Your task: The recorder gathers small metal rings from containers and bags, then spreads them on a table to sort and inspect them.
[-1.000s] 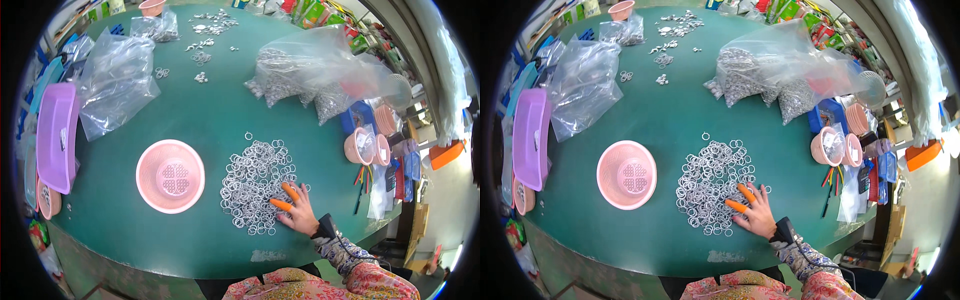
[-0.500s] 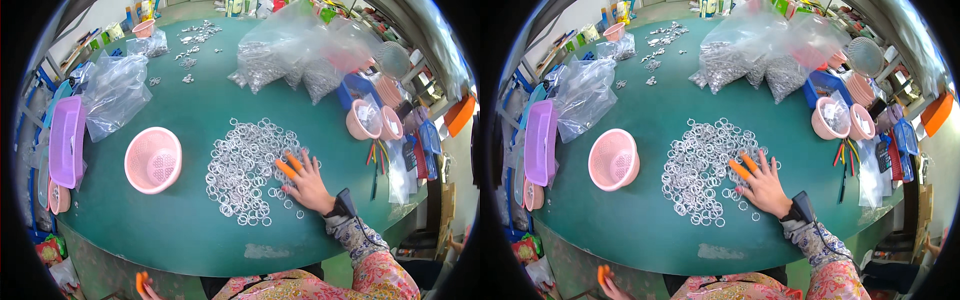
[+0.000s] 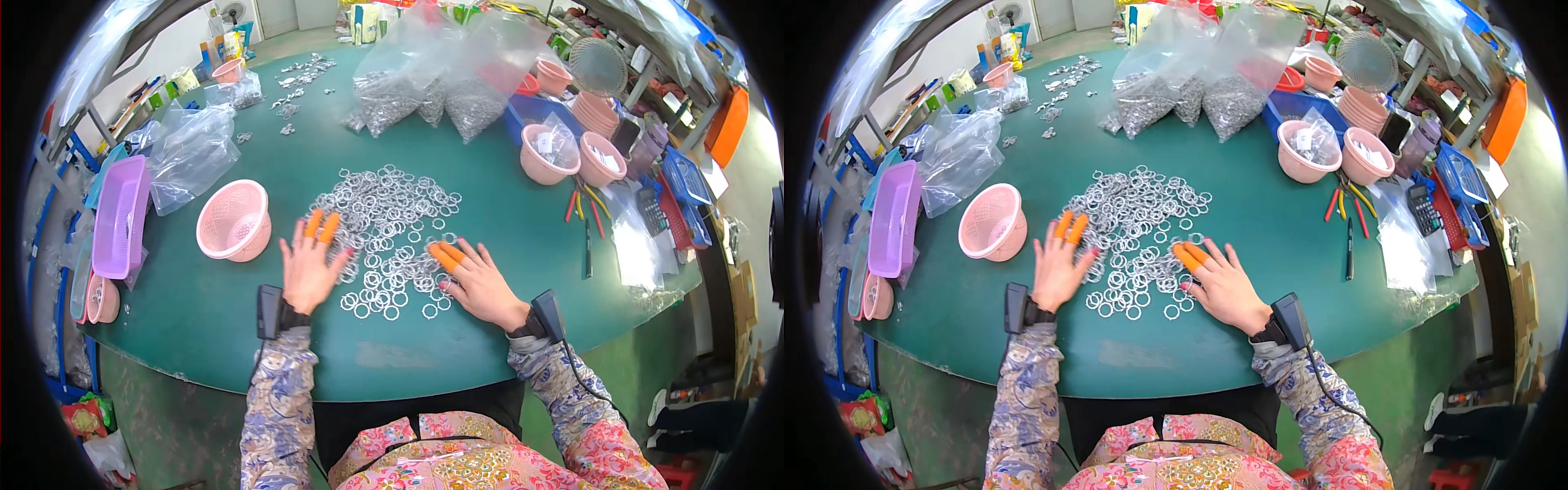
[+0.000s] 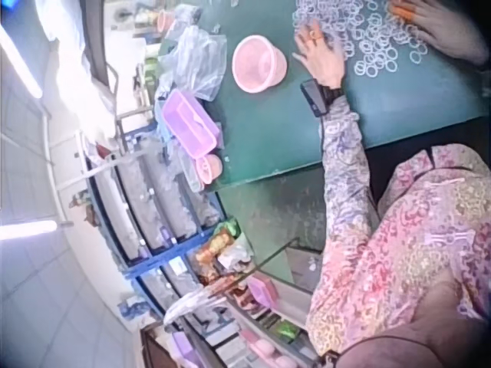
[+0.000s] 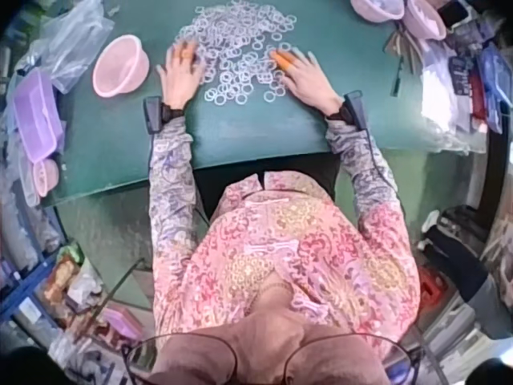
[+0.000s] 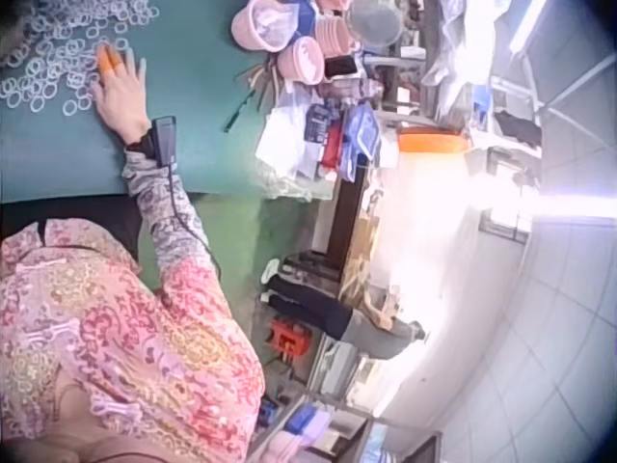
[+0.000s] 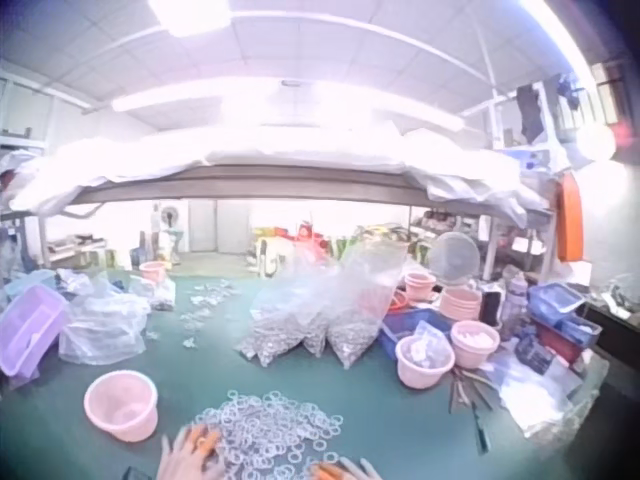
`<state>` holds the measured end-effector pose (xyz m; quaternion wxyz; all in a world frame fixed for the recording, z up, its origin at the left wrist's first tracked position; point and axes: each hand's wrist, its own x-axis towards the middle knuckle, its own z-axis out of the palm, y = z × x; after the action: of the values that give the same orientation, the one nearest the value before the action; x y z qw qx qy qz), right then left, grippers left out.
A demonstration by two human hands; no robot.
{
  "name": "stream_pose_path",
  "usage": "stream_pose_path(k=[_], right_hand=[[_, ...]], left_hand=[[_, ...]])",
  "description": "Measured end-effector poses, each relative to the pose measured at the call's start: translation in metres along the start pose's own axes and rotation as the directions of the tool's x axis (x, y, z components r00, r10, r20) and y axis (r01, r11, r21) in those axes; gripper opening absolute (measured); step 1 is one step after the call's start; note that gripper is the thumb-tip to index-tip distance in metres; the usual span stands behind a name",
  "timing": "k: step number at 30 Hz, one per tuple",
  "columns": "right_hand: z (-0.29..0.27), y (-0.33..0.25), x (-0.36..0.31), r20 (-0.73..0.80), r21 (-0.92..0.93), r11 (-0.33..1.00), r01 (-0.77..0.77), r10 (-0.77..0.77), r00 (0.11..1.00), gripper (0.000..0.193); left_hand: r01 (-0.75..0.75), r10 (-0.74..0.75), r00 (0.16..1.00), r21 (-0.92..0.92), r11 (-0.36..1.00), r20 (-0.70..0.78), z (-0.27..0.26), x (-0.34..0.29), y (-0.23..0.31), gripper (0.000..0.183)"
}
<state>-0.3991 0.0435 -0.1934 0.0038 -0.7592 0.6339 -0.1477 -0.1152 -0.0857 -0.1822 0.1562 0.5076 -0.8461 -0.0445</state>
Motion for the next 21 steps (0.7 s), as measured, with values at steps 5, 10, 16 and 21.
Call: stream_pose_path(k=[5, 10, 16, 21], right_hand=[[-0.017, 0.006, -0.009, -0.209, 0.315, 0.943, -0.110, 0.182, 0.961, 0.029], [-0.019, 0.014, -0.012, 0.095, 0.715, 0.547, -0.435, 0.540, 0.836, 0.028], [-0.043, 0.033, -0.032, -0.227, 0.402, 0.898, -0.178, 0.286, 0.931, 0.030], [-0.066, 0.021, -0.067, 0.043, 0.412, 0.740, -0.532, 0.568, 0.822, 0.043]], left_hand=[[-0.203, 0.131, 0.929, -0.179, 0.963, -0.347, 0.015, -0.001, -0.042, 0.038], [-0.234, 0.163, 0.966, -0.402, 0.885, -0.202, 0.000, -0.007, -0.004, 0.037], [-0.245, 0.208, 0.963, -0.235, 0.940, -0.172, -0.019, 0.005, 0.024, 0.045], [-0.316, 0.313, 0.947, -0.339, 0.886, -0.063, -0.017, -0.033, 0.096, 0.043]])
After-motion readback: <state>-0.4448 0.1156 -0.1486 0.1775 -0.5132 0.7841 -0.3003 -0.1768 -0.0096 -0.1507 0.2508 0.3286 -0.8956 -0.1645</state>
